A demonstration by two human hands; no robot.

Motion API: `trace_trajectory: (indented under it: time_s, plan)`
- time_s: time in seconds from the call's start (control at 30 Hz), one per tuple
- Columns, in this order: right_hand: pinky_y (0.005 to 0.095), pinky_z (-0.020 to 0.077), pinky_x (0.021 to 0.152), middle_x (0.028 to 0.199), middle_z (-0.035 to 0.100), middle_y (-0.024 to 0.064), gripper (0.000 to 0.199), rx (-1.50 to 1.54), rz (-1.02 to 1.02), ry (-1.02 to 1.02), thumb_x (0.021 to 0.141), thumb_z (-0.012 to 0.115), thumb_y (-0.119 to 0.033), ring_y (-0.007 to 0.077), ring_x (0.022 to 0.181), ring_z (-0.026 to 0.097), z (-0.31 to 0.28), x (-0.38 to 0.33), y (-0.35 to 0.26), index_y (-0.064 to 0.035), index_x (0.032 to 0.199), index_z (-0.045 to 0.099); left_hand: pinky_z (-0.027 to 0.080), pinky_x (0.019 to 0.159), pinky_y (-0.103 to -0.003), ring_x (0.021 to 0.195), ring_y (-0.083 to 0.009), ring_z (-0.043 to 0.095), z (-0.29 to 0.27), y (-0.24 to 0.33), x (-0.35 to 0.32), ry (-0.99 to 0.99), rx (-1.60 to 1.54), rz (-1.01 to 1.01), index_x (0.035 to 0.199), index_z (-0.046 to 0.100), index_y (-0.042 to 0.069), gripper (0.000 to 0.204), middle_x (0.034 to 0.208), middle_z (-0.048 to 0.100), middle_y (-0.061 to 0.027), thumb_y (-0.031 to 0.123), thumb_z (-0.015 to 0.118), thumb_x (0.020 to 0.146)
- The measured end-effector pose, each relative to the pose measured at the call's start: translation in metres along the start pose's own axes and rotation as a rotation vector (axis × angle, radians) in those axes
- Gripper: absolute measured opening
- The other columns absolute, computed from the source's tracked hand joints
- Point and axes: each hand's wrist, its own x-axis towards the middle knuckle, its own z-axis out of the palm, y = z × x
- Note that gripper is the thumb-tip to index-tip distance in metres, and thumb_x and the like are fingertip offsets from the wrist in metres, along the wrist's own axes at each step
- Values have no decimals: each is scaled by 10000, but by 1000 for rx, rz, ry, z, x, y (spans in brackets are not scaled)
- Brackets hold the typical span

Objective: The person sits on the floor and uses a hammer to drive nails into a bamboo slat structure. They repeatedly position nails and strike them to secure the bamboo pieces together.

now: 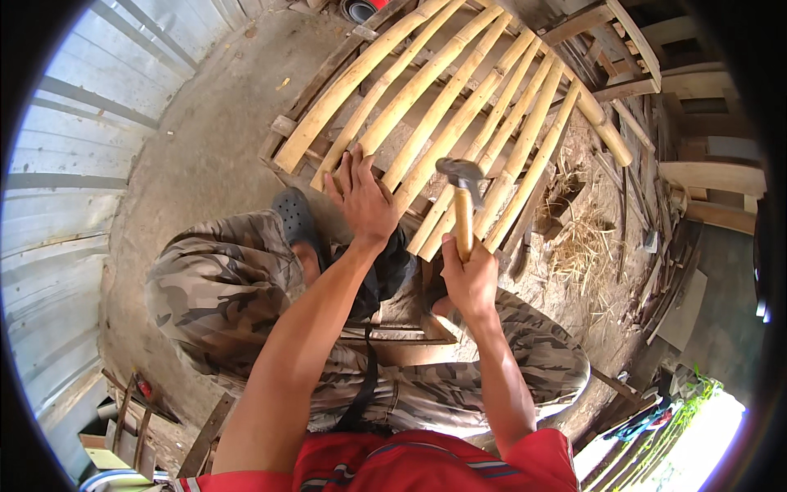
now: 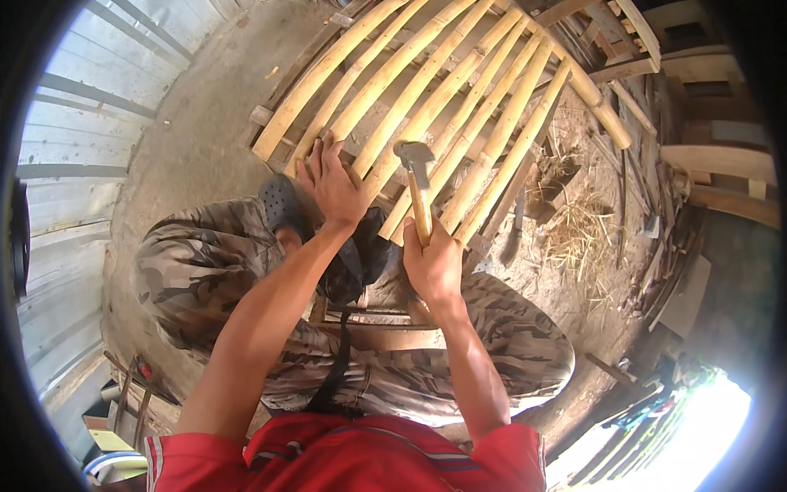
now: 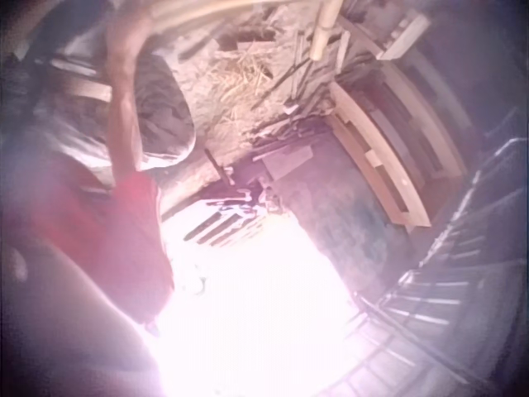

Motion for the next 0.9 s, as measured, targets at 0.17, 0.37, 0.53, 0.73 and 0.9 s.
trace_trajectory:
  time_s: [0.17,0.37,0.53,0.73,0.9]
  plan:
    - [385,501,484,599,622,163,328,123,-260,119,1007,620,-242,196,547,654,31,-1,35,42,846,642,73,1215,-621,1475,-369,362,7,8,9,38,-44,30,1387,424,60,522,1535,471,-175,-7,529,881]
    - [456,523,550,645,641,240,304,-22,27,-60,973,639,-244,414,627,682,9,-3,-6,49,892,644,65,1215,-632,1477,-368,357,5,-2,7,5,-23,11,1403,408,51,534,1536,470,-178,10,529,884]
    - [480,538,596,685,648,284,258,11,22,-17,956,655,-219,458,713,701,30,2,43,39,959,651,53,1224,-625,1490,-363,337,6,10,7,-2,-42,23,1399,413,59,545,1550,453,-175,2,555,876]
    - [408,557,577,652,663,202,354,-73,5,-21,1002,608,-289,312,610,710,5,2,10,54,946,673,39,1234,-611,1490,-371,335,5,-2,8,4,-3,18,1383,428,58,538,1548,454,-185,19,594,873]
    - [549,555,681,768,669,312,230,-244,41,-119,938,641,-197,491,784,693,33,12,47,31,916,644,19,1238,-604,1501,-364,314,5,9,10,-18,-40,33,1394,409,58,541,1559,438,-181,24,588,884]
